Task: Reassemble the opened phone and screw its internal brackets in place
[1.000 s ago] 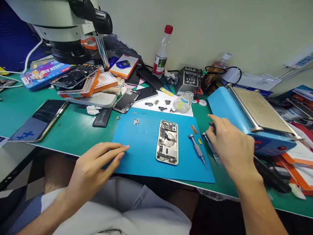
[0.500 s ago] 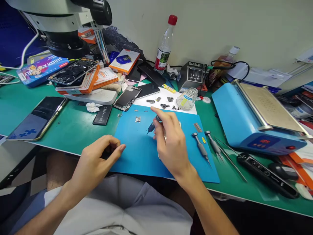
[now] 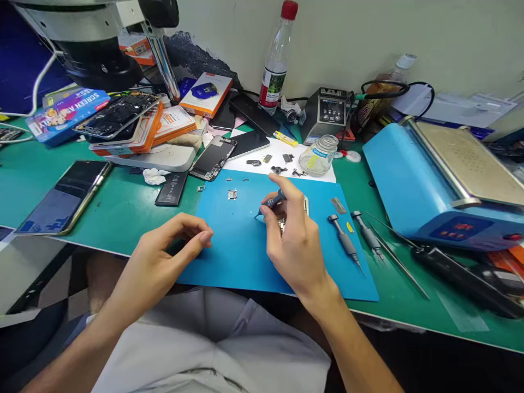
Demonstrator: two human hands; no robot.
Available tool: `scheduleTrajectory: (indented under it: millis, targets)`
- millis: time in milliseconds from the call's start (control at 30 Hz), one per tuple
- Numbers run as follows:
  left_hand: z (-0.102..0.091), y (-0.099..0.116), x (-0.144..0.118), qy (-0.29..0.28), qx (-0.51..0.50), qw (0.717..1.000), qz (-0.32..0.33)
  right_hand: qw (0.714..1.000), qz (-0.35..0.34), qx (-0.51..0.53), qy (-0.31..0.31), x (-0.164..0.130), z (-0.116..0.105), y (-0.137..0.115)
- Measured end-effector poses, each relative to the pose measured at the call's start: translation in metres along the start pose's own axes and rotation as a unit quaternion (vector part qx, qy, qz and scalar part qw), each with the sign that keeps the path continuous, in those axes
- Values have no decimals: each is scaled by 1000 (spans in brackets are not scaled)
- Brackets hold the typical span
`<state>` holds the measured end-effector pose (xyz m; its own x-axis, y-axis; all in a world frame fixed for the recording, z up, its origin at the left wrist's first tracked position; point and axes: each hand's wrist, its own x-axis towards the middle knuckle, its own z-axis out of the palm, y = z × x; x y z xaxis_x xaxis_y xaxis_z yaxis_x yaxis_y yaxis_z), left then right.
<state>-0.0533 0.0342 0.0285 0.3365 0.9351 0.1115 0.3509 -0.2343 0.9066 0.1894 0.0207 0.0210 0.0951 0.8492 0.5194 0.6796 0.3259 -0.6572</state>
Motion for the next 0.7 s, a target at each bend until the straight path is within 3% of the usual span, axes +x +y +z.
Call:
scheduleTrajectory:
  millis: [133, 267, 400, 700]
  targets:
    - [6, -1, 4, -9, -13, 1000, 10, 998, 22, 35, 51, -3, -6, -5]
    - [18, 7, 9, -36, -79, 996, 13, 959, 132, 221, 115, -9, -13, -20]
    - [33, 17, 11, -59, -180, 982, 14, 910, 203, 349, 100, -18, -14, -29]
    - [50, 15, 14, -39, -298, 953, 22, 862, 234, 435, 118, -25, 0, -27]
